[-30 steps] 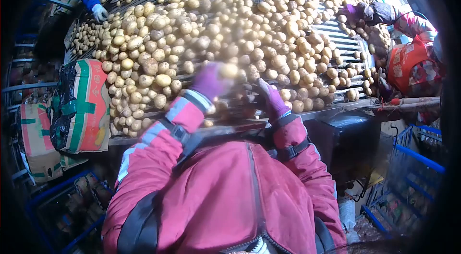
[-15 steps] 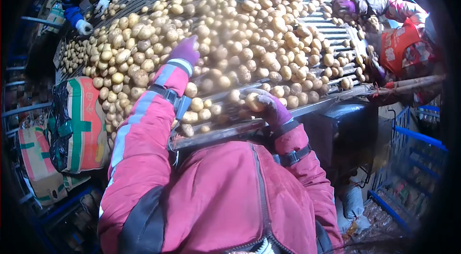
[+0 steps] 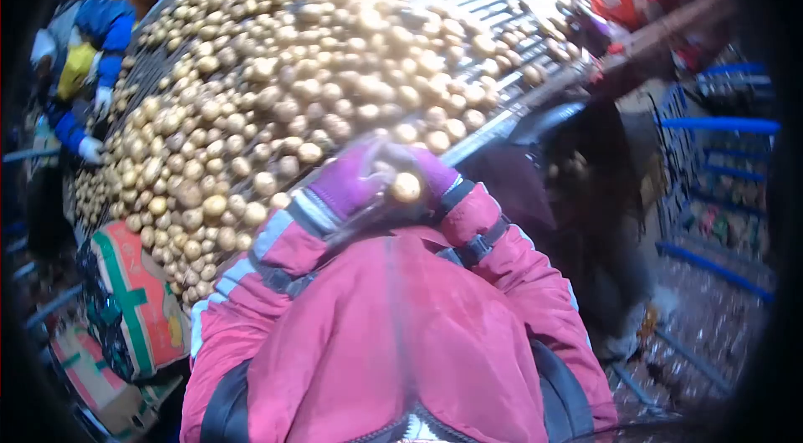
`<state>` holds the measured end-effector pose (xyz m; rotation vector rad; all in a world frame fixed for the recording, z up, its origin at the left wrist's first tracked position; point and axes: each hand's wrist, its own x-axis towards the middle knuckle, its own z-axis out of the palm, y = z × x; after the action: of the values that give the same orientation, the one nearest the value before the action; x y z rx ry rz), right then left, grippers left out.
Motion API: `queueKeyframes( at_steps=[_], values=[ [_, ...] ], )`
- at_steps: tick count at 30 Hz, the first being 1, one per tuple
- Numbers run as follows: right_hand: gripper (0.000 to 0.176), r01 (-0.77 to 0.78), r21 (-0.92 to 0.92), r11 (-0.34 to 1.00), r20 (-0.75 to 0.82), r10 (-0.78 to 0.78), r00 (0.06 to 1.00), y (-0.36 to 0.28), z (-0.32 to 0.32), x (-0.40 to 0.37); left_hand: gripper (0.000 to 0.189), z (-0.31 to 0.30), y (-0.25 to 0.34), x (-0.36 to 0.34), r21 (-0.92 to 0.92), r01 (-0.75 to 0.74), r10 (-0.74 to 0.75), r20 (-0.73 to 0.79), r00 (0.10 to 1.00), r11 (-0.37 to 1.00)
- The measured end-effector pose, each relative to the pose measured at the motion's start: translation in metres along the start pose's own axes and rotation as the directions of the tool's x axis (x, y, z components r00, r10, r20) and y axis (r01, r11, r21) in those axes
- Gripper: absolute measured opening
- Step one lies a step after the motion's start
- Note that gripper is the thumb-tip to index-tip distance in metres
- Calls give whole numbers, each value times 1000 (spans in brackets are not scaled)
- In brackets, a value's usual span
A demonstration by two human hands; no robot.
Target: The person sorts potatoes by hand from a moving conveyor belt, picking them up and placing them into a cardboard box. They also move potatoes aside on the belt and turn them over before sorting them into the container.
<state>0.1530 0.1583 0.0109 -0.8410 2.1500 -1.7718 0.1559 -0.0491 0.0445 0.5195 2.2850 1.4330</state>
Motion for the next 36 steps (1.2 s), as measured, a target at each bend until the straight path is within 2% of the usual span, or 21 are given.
queueKeyframes(
  at_steps=[2,3,4,5,7,9,11,13,16,18,19,21,23,24,25,27,30,32,33,35,36],
  values=[
    [27,-318,707,632,-20,467,884,-15,-17,-24,64,1,6,6,177,-86,78,53,996,980],
    [29,-294,923,247,80,627,775,-22,-27,-39,55,3,15,7,75,-17,17,5,1000,997],
    [35,-237,964,119,95,679,728,-4,-37,-61,50,4,16,12,-54,104,-103,22,994,993],
    [38,-300,937,178,62,761,646,-12,-59,-77,46,2,21,14,-17,88,-88,7,996,996],
    [41,-54,992,110,-43,723,689,-15,-94,-111,45,5,25,14,-168,181,-185,-9,983,969],
    [39,-64,973,223,-128,744,656,-2,-134,-150,46,8,0,14,-50,170,-172,-24,985,984],
    [37,105,975,196,-222,819,530,-4,-174,-182,46,13,1,16,-73,215,-217,-21,976,974],
    [35,-30,779,626,-602,761,241,10,-212,-211,46,16,17,14,-132,288,-296,-49,954,949],
    [42,-549,21,835,-716,396,575,28,-277,-257,47,9,-15,9,155,199,-178,-144,974,968],
    [40,-147,516,844,-647,496,579,48,-276,-243,46,0,-25,0,216,237,-187,-225,956,947],
    [38,-321,412,853,-557,515,652,59,-270,-218,46,-5,-39,-5,216,245,-184,-266,946,945],
    [35,-449,-76,890,-398,386,832,51,-229,-151,50,-20,-28,-15,144,393,-306,-411,859,908],
    [33,-44,-722,691,-172,-118,978,-9,-147,-75,52,-43,-43,-33,206,423,-263,-531,806,882],
    [36,-240,-67,969,-217,220,951,-5,-107,-52,52,-56,-52,-48,248,442,-243,-564,789,862],
    [39,-396,598,696,-10,501,865,0,-73,-33,52,-68,-79,-64,225,423,-200,-630,750,878],
    [39,-462,384,799,295,368,882,-13,-20,8,50,-91,-80,-95,216,486,-228,-678,699,847],
    [42,-246,291,925,497,74,865,14,71,32,47,-114,-142,-162,-60,481,-371,-720,586,875],
    [41,-407,258,876,654,152,741,-5,108,54,50,-122,-128,-193,-20,653,-474,-703,529,757],
    [41,-109,199,974,665,-53,745,-7,124,60,52,-119,-120,-199,-10,644,-469,-693,547,765],
    [39,503,104,858,712,-417,565,-4,155,66,53,-114,-128,-194,89,599,-398,-670,627,795],
    [40,503,221,836,693,-498,522,5,176,66,53,-106,-129,-185,171,553,-312,-675,669,815]
  ],
)
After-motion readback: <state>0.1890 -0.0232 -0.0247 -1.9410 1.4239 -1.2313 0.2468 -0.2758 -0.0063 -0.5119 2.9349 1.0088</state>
